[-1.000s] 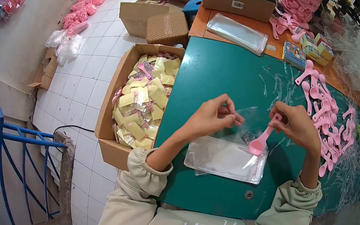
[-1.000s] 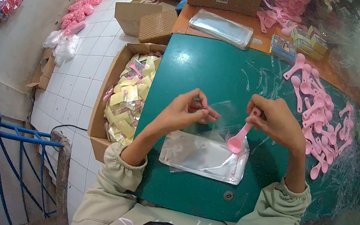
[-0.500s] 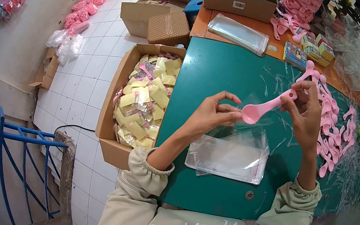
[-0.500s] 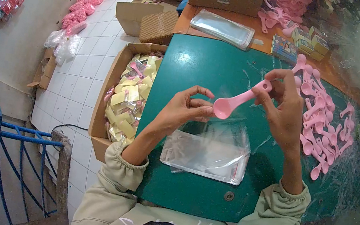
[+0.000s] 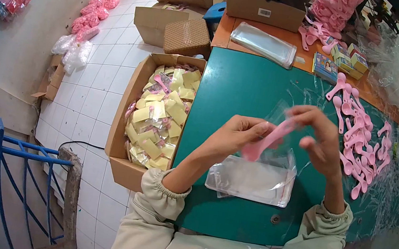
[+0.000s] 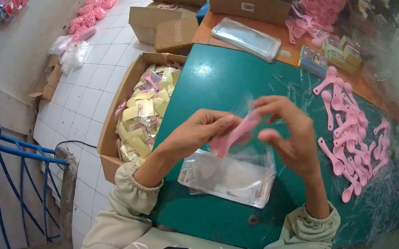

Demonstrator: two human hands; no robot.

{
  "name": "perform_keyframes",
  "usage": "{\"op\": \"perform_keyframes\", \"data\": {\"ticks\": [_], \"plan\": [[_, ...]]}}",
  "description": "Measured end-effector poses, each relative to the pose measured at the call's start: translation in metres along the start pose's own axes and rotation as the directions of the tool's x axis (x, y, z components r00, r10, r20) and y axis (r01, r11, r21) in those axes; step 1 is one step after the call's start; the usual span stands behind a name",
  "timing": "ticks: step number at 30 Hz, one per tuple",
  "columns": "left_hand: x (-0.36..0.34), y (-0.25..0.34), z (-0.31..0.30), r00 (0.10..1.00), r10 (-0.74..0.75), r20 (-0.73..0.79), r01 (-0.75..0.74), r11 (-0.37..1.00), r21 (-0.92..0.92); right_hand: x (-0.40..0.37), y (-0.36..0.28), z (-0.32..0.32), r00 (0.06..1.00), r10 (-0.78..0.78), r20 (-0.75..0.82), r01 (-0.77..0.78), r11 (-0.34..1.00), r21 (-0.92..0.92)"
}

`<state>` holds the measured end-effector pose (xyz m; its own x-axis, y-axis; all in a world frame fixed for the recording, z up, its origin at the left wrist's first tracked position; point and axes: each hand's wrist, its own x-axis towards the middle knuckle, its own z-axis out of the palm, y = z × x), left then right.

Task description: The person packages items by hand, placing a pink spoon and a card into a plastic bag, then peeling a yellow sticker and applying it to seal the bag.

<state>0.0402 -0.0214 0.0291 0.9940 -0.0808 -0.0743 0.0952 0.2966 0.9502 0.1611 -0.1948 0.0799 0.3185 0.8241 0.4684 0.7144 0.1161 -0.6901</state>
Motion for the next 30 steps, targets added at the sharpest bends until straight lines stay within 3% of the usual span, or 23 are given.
{"op": "perform_keyframes", "data": {"ticks": [1, 4, 5, 6, 7, 8, 9, 11, 14, 17, 20, 23, 26, 28, 30], "plan": [[0.0, 0.002, 0.0, 1.0, -0.003, -0.023, 0.003, 1.0, 0.014, 0.005, 0.002, -0.003, 0.988, -0.093, 0.121, 0.098, 0.994, -0.038], [0.0, 0.001, 0.003, 0.996, 0.079, -0.053, -0.087, 0.98, -0.181, 0.018, 0.027, -0.008, 0.968, -0.102, 0.231, 0.039, 0.963, 0.265], [-0.002, 0.002, 0.002, 0.994, 0.079, -0.077, -0.091, 0.981, -0.172, 0.027, 0.051, -0.024, 0.98, -0.06, 0.19, -0.003, 0.949, 0.315], [-0.003, 0.006, 0.001, 0.992, 0.078, -0.098, -0.094, 0.982, -0.163, 0.038, 0.081, -0.046, 0.99, 0.102, 0.095, -0.123, 0.962, 0.245], [-0.004, 0.008, 0.001, 0.99, 0.079, -0.118, -0.097, 0.984, -0.151, 0.049, 0.126, -0.068, 0.957, 0.288, -0.044, -0.286, 0.957, 0.054], [-0.004, 0.009, 0.001, 0.989, 0.089, -0.121, -0.107, 0.982, -0.155, 0.06, 0.161, -0.093, 0.904, 0.4, -0.148, -0.427, 0.848, -0.315], [-0.004, 0.008, 0.0, 0.987, 0.102, -0.125, -0.121, 0.98, -0.156, 0.061, 0.212, -0.12, 0.865, 0.425, -0.267, -0.499, 0.664, -0.557], [-0.005, 0.007, -0.001, 0.985, 0.125, -0.121, -0.143, 0.977, -0.16, 0.049, 0.272, -0.138, 0.769, 0.344, -0.538, -0.638, 0.455, -0.621], [-0.007, 0.008, -0.006, 0.985, 0.131, -0.108, -0.147, 0.976, -0.162, 0.04, 0.306, -0.149, 0.708, 0.527, -0.47, -0.69, 0.373, -0.62], [-0.008, 0.008, -0.007, 0.986, 0.126, -0.106, -0.143, 0.975, -0.172, 0.026, 0.325, -0.15, 0.683, 0.456, -0.571, -0.726, 0.517, -0.454], [-0.007, 0.008, -0.007, 0.986, 0.129, -0.101, -0.146, 0.973, -0.177, 0.019, 0.325, -0.151, 0.654, 0.34, -0.675, -0.743, 0.455, -0.491], [-0.008, 0.009, -0.008, 0.985, 0.135, -0.104, -0.149, 0.978, -0.148, 0.018, 0.306, -0.157, 0.714, 0.255, -0.651, -0.691, 0.404, -0.6], [-0.012, 0.017, -0.008, 0.986, 0.126, -0.111, -0.138, 0.984, -0.108, 0.034, 0.214, -0.137, 0.715, 0.42, -0.559, -0.645, 0.704, -0.297], [-0.013, 0.02, -0.007, 0.986, 0.124, -0.108, -0.133, 0.988, -0.081, 0.035, 0.127, -0.103, 0.815, 0.38, -0.436, -0.486, 0.859, -0.16], [-0.011, 0.016, -0.008, 0.986, 0.129, -0.102, -0.135, 0.989, -0.06, 0.029, 0.044, -0.069, 0.868, 0.364, -0.338, -0.37, 0.928, 0.049]]}}
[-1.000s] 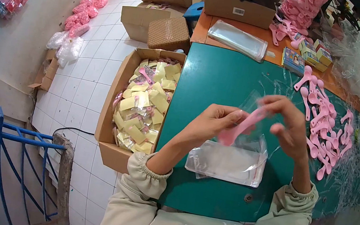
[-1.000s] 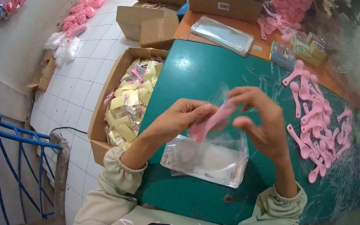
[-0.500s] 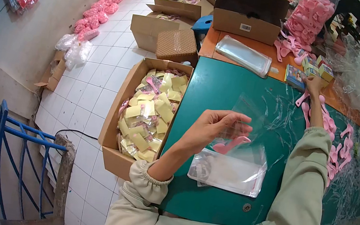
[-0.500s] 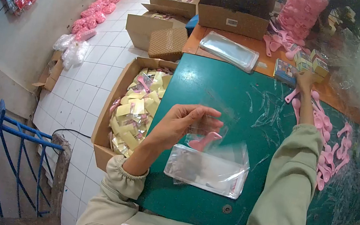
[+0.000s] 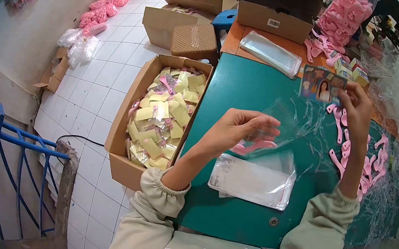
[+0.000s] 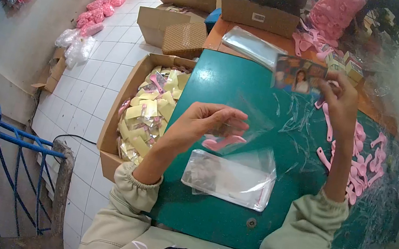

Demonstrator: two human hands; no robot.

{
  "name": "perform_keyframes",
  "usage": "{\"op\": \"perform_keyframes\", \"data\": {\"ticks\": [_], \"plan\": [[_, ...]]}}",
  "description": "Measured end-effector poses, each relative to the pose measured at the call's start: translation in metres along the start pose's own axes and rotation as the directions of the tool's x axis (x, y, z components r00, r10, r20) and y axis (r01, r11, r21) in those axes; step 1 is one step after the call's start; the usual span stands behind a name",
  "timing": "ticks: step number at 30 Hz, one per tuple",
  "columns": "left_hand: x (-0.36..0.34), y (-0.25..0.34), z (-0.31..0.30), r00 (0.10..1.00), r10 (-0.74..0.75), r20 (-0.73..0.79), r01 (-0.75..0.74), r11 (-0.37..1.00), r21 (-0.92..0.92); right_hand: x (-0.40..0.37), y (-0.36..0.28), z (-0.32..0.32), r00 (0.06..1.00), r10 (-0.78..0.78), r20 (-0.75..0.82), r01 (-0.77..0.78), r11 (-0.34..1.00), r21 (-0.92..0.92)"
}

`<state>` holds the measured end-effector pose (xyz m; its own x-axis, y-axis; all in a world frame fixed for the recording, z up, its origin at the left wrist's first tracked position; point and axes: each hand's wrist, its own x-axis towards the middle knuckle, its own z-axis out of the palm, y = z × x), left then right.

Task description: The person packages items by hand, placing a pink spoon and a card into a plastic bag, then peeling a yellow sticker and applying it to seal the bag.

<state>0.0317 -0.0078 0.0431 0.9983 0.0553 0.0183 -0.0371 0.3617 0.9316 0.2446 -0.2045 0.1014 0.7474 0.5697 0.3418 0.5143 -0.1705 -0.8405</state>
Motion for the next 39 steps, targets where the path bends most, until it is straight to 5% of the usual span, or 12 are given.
{"op": "perform_keyframes", "data": {"ticks": [2, 5, 9, 12, 17, 23, 26, 27, 30, 31, 39], "plan": [[0.001, -0.003, 0.001, 1.0, 0.018, 0.006, -0.018, 1.0, 0.017, -0.035, -0.035, 0.013, 0.999, -0.05, -0.001, 0.05, 0.988, 0.146], [0.002, -0.006, 0.001, 0.998, 0.057, 0.033, -0.061, 0.99, 0.126, -0.059, -0.063, 0.017, 0.966, -0.225, 0.129, 0.249, 0.944, -0.218], [-0.002, 0.002, 0.006, 1.0, 0.014, 0.009, -0.017, 0.899, 0.438, -0.063, -0.075, 0.021, 0.899, -0.356, 0.254, 0.43, 0.83, -0.357], [-0.003, -0.002, 0.01, 0.996, 0.079, 0.046, -0.092, 0.886, 0.454, -0.069, -0.073, 0.032, 0.892, -0.263, 0.368, 0.375, 0.886, -0.274], [-0.009, -0.004, 0.019, 0.987, 0.148, 0.06, -0.157, 0.832, 0.532, -0.064, -0.056, 0.048, 0.743, -0.148, 0.653, 0.354, 0.914, -0.197], [-0.006, -0.018, 0.02, 0.979, 0.194, -0.063, -0.094, 0.704, 0.704, -0.064, -0.037, 0.059, 0.704, -0.15, 0.694, 0.363, 0.916, -0.171], [0.001, -0.025, 0.001, 0.987, 0.143, -0.076, -0.063, 0.771, 0.634, -0.049, -0.028, 0.048, 0.731, -0.09, 0.677, 0.27, 0.949, -0.166], [0.004, -0.034, -0.012, 0.989, 0.141, -0.051, -0.089, 0.823, 0.56, -0.043, -0.015, 0.045, 0.751, -0.179, 0.636, 0.324, 0.939, -0.117], [0.005, -0.029, -0.027, 0.995, 0.091, -0.028, -0.068, 0.887, 0.457, -0.032, -0.002, 0.035, 0.781, 0.171, 0.601, -0.246, 0.968, 0.045], [0.005, -0.028, -0.026, 0.995, 0.092, -0.03, -0.073, 0.917, 0.393, -0.029, -0.008, 0.033, 0.776, 0.232, 0.587, -0.24, 0.969, -0.067], [0.008, -0.034, -0.026, 0.991, 0.072, -0.115, -0.048, 0.979, 0.197, -0.025, 0.009, 0.033, 0.792, 0.178, 0.584, -0.324, 0.933, 0.155]]}}
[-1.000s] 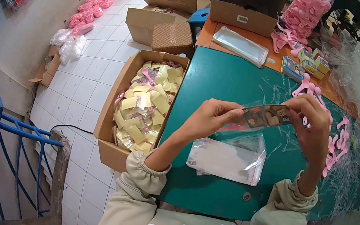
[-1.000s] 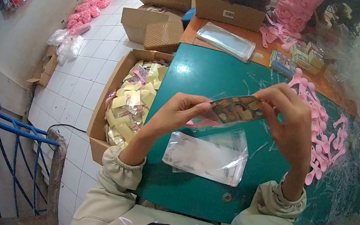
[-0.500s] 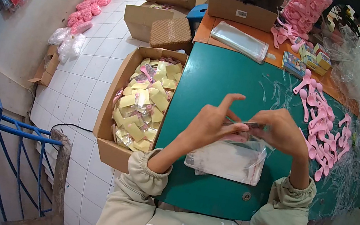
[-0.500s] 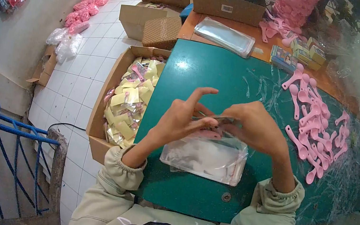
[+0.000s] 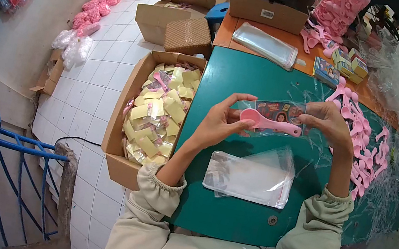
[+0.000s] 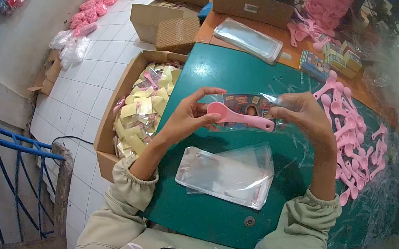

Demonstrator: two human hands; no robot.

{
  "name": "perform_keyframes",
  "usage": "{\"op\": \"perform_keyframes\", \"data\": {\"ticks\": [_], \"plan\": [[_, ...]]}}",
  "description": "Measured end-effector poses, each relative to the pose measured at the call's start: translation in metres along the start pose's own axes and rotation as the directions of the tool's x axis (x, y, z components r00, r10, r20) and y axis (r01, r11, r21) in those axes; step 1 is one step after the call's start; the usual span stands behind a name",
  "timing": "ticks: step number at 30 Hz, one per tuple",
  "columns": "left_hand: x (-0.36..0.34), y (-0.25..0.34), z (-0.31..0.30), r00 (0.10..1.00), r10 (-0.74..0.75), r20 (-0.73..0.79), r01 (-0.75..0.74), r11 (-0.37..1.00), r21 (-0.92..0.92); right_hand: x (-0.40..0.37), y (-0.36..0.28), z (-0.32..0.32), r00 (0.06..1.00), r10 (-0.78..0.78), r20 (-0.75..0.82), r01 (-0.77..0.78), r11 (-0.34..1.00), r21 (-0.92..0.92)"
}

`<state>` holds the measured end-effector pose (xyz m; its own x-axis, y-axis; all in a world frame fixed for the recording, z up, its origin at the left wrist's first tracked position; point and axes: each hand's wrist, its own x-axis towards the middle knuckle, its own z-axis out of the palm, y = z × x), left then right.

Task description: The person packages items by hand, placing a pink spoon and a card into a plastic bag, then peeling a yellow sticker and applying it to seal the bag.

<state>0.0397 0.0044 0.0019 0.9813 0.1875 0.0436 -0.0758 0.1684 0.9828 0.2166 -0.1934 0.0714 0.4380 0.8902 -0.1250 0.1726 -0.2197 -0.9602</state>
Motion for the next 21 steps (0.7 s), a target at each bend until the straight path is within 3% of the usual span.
{"op": "perform_keyframes", "data": {"ticks": [5, 8, 11, 12, 14, 16, 21], "plan": [[-0.001, 0.001, 0.002, 0.997, 0.008, 0.083, -0.014, 0.997, 0.07, 0.005, 0.006, 0.007, 0.997, -0.009, -0.083, -0.001, 0.993, -0.121], [0.001, -0.017, 0.003, 0.979, 0.153, -0.136, -0.104, 0.944, 0.315, 0.008, 0.01, 0.012, 0.98, -0.104, -0.17, 0.063, 0.972, -0.227], [0.003, -0.026, 0.003, 0.963, 0.062, -0.262, 0.024, 0.949, 0.315, 0.009, 0.005, 0.029, 0.893, -0.343, -0.289, 0.185, 0.868, -0.46], [0.003, -0.024, 0.002, 0.979, -0.07, -0.191, 0.093, 0.989, 0.113, 0.01, 0.002, 0.038, 0.841, -0.443, -0.31, 0.223, 0.806, -0.549], [0.001, -0.018, 0.001, 0.959, -0.281, 0.026, 0.277, 0.922, -0.272, 0.013, 0.001, 0.052, 0.912, -0.401, -0.091, 0.304, 0.806, -0.508], [-0.003, -0.018, 0.0, 0.947, -0.32, 0.028, 0.319, 0.925, -0.206, 0.013, 0.008, 0.058, 0.928, -0.35, 0.128, 0.367, 0.8, -0.474], [-0.01, -0.011, -0.005, 0.917, -0.385, 0.105, 0.398, 0.905, -0.151, 0.012, 0.022, 0.076, 0.946, -0.286, 0.154, 0.323, 0.767, -0.554]]}}
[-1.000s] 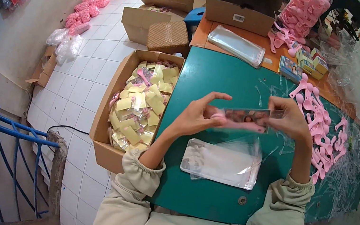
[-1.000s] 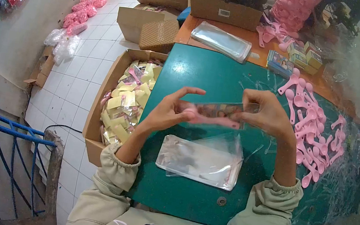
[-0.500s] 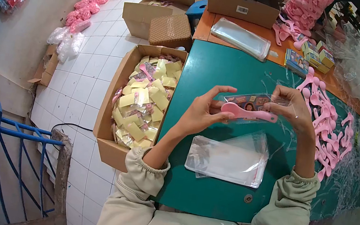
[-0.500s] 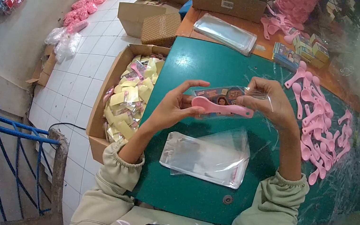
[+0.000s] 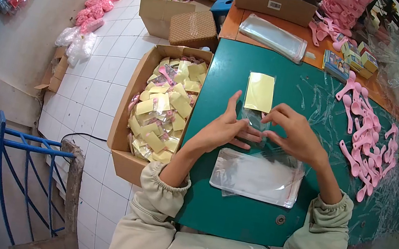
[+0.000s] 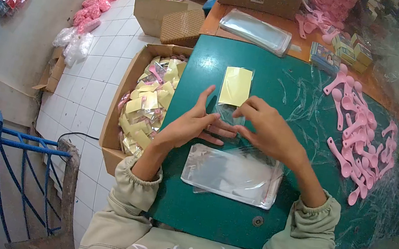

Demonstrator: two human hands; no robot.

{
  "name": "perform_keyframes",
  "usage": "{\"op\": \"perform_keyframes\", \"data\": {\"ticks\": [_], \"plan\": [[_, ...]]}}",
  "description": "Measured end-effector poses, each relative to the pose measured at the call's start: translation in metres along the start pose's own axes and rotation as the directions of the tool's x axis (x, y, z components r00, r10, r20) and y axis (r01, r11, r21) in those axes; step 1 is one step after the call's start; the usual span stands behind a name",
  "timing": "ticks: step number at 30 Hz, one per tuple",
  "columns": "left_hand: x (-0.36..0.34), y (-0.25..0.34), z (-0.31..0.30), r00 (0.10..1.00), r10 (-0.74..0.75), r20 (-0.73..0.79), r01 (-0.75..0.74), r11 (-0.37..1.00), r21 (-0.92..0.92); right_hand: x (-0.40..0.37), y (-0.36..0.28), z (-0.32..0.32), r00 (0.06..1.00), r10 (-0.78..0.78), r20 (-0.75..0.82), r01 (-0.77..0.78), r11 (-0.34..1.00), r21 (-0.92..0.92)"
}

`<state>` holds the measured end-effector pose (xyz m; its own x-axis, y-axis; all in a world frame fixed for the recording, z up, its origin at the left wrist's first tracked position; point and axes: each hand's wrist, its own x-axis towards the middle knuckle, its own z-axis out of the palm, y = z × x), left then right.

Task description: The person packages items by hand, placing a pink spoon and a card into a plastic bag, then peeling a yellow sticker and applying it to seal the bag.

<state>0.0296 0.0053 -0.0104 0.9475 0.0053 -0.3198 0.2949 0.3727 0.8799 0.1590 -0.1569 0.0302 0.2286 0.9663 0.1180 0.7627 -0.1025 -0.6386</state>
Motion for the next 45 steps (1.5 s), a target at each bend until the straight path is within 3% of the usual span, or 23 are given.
{"op": "perform_keyframes", "data": {"ticks": [8, 18, 24, 26, 27, 29, 32, 33, 35, 37, 39, 40, 41, 42, 44, 45], "plan": [[-0.001, -0.004, -0.005, 0.993, -0.031, 0.117, 0.057, 0.973, -0.226, 0.001, -0.01, 0.023, 0.996, -0.053, -0.071, 0.053, 0.999, -0.001], [-0.004, 0.002, 0.008, 0.996, 0.027, 0.081, 0.013, 0.887, -0.461, 0.002, -0.021, 0.031, 0.957, -0.188, -0.219, 0.104, 0.933, -0.346], [0.0, 0.0, 0.006, 0.998, -0.001, 0.064, 0.028, 0.905, -0.425, 0.002, -0.016, 0.038, 0.932, -0.3, -0.204, 0.187, 0.879, -0.44], [0.003, -0.008, 0.004, 0.999, 0.027, 0.017, -0.023, 0.979, -0.205, 0.003, -0.017, 0.039, 0.915, -0.347, -0.206, 0.232, 0.87, -0.434], [0.004, -0.01, 0.004, 0.999, 0.045, -0.004, -0.045, 0.995, -0.089, 0.003, -0.016, 0.037, 0.932, -0.32, -0.168, 0.244, 0.901, -0.359], [0.004, -0.011, 0.011, 0.997, 0.076, -0.003, -0.076, 0.994, -0.076, 0.003, -0.011, 0.03, 0.958, -0.275, -0.085, 0.253, 0.946, -0.204], [0.005, -0.009, 0.011, 0.993, 0.094, -0.077, -0.099, 0.992, -0.072, 0.0, -0.012, 0.011, 0.991, -0.098, 0.093, 0.068, 0.958, 0.277], [0.006, -0.008, 0.01, 0.989, 0.094, -0.116, -0.103, 0.992, -0.076, -0.001, -0.011, 0.0, 0.982, -0.121, 0.148, 0.066, 0.942, 0.328], [0.003, -0.004, 0.01, 0.998, 0.033, -0.049, -0.035, 0.998, -0.049, -0.003, -0.001, -0.029, 0.952, -0.173, 0.253, 0.051, 0.904, 0.425], [-0.001, 0.003, 0.013, 1.0, -0.024, -0.015, 0.024, 1.0, -0.005, -0.012, 0.029, -0.057, 0.964, -0.149, 0.221, -0.01, 0.809, 0.588], [0.0, 0.001, 0.01, 1.0, -0.001, -0.004, 0.001, 1.0, -0.01, -0.028, 0.067, -0.086, 0.985, 0.093, 0.146, -0.16, 0.811, 0.563], [0.001, 0.0, 0.009, 1.0, 0.012, 0.002, -0.012, 1.0, -0.011, -0.042, 0.099, -0.098, 0.958, 0.287, -0.02, -0.279, 0.945, 0.172], [0.002, 0.0, 0.008, 1.0, 0.01, 0.027, -0.009, 1.0, -0.018, -0.051, 0.123, -0.104, 0.891, 0.379, -0.249, -0.434, 0.872, -0.225], [0.003, 0.0, 0.007, 0.999, 0.008, 0.05, -0.006, 1.0, -0.027, -0.054, 0.123, -0.103, 0.822, 0.394, -0.412, -0.56, 0.692, -0.455], [0.003, 0.0, 0.006, 0.997, 0.003, 0.077, 0.0, 0.999, -0.048, -0.07, 0.12, -0.095, 0.667, 0.254, -0.7, -0.741, 0.13, -0.659], [0.004, 0.002, 0.007, 0.997, 0.012, 0.08, -0.007, 0.998, -0.064, -0.075, 0.129, -0.106, 0.831, 0.205, -0.516, -0.531, 0.568, -0.629]]}}
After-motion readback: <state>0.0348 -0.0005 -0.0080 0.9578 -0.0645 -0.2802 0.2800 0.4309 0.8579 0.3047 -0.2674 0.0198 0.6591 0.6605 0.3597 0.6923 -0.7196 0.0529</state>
